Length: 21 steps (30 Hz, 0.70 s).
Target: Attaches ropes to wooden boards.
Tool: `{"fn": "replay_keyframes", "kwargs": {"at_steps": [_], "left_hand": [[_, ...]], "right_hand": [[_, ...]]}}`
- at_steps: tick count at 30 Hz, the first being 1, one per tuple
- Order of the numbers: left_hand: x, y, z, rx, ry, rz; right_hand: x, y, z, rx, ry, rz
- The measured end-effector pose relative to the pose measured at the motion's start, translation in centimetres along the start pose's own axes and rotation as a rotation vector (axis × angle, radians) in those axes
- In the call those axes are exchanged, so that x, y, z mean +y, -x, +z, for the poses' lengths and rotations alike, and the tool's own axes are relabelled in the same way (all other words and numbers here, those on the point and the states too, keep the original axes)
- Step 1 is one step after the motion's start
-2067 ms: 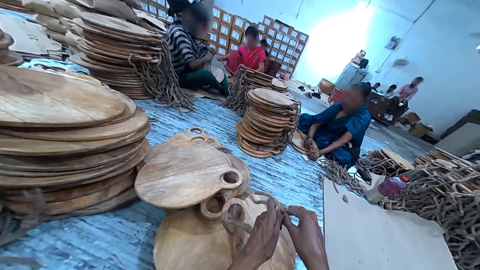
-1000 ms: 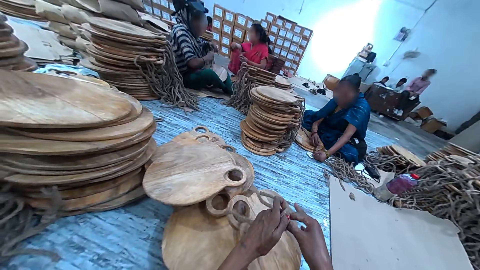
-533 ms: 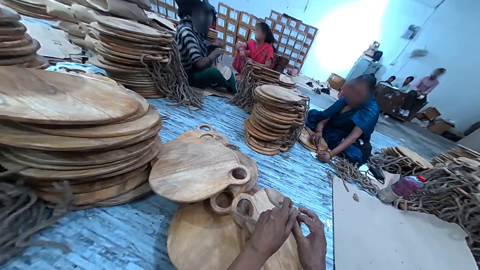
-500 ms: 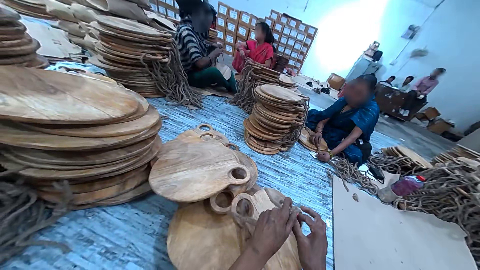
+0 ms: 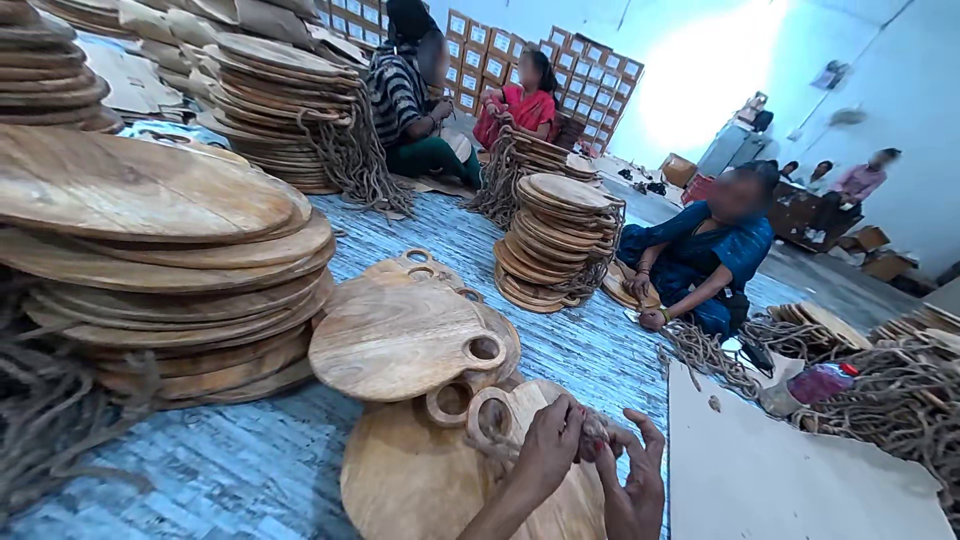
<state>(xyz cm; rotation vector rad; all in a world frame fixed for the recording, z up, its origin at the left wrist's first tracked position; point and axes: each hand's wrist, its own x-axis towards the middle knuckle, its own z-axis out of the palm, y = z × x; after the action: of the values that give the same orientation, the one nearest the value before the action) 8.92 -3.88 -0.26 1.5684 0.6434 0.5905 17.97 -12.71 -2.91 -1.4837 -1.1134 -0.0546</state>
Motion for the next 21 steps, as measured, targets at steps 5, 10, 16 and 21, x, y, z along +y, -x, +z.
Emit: {"fn": "replay_keyframes", "kwargs": {"at_steps": [5,10,16,21], "left_hand": [[-0.1,0.0,-0.1,0.001,-0.022,0.04],[-0.3,0.4,0.5,0.054,-0.229,0.183],[-0.3,0.3,0.7,-0.088,0.01,0.223],[0.4,0.3,0.6,-0.168,0.067,0.164]], "right_hand": [[-0.3,-0.4,-1.2,-0.158,-0.026,0.099],[-1.5,-1.5,-2.5,-0.279,0.258,0.113],[-0.3,-0.9,-4.3,-0.395,-0.275,0.032],[-0.2,-0.4,-4.8,-0.43,-0.348,0.049]]}}
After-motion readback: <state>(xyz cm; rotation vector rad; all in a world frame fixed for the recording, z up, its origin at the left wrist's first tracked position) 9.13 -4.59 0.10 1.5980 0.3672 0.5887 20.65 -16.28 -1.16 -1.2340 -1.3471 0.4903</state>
